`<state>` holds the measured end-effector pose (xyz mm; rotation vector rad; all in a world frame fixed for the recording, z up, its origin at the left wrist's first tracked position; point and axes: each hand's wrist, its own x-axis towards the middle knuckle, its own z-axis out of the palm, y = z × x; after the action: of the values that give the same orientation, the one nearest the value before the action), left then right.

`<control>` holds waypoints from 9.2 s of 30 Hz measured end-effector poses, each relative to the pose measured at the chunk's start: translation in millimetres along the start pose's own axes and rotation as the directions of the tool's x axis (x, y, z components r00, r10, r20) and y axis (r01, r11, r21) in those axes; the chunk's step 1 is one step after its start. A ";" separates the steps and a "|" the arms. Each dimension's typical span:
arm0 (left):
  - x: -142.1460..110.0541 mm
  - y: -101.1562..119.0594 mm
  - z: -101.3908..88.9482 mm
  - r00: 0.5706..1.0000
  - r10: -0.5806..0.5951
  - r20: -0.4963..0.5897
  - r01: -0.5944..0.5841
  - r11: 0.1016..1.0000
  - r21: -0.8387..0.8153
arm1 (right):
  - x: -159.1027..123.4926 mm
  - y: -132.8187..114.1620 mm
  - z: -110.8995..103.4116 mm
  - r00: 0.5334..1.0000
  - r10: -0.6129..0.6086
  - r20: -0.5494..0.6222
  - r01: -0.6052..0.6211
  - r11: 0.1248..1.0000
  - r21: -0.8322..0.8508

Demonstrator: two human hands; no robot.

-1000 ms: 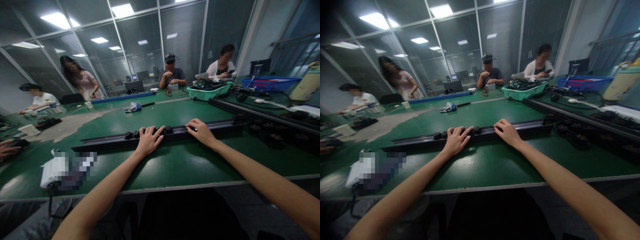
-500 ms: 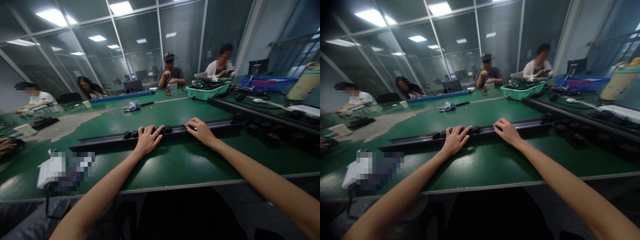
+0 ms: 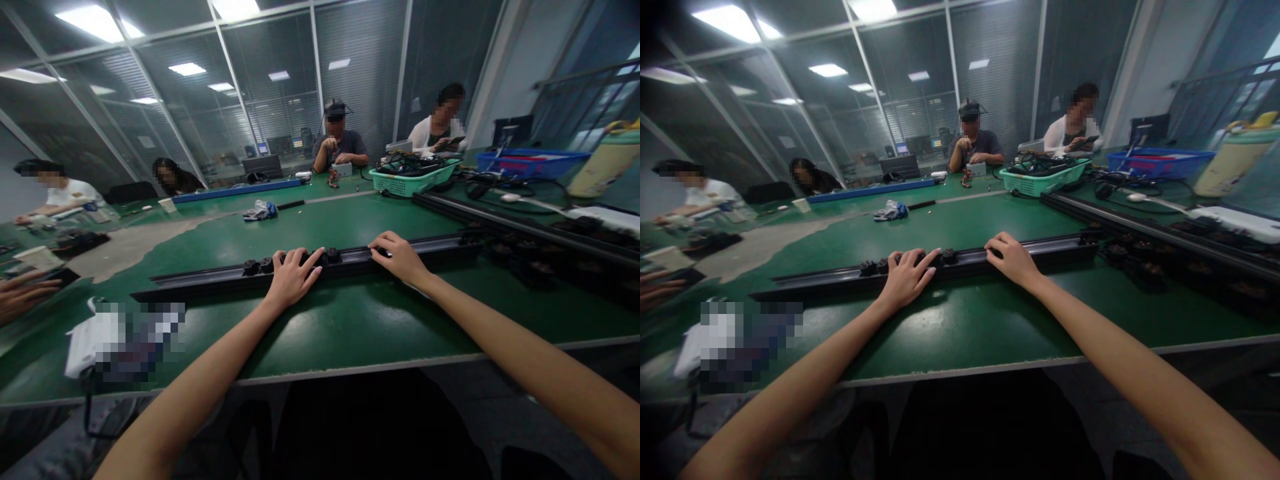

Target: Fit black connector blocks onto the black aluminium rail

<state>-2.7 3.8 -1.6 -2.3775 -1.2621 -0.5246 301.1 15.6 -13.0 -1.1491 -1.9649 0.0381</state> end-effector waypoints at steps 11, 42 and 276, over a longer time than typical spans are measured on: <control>0.5 -1.0 0.3 1.000 -0.005 -0.002 0.005 1.000 -0.013 | 0.3 -1.2 -1.4 1.000 0.030 -0.004 -0.030 0.999 -0.038; 0.5 0.0 -1.0 1.000 -0.005 0.003 0.005 1.000 -0.010 | -2.5 13.5 -12.0 0.998 0.053 -0.038 -0.056 0.994 -0.091; -1.5 -30.6 -5.3 0.996 0.064 -0.065 -0.065 0.998 -0.019 | -16.6 72.0 -59.6 0.750 0.639 -0.170 -0.632 0.617 -0.470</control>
<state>-30.0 15.9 7.4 -2.3894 -1.1535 -0.5923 395.7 23.7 -14.4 -2.1735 -1.4981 -0.1024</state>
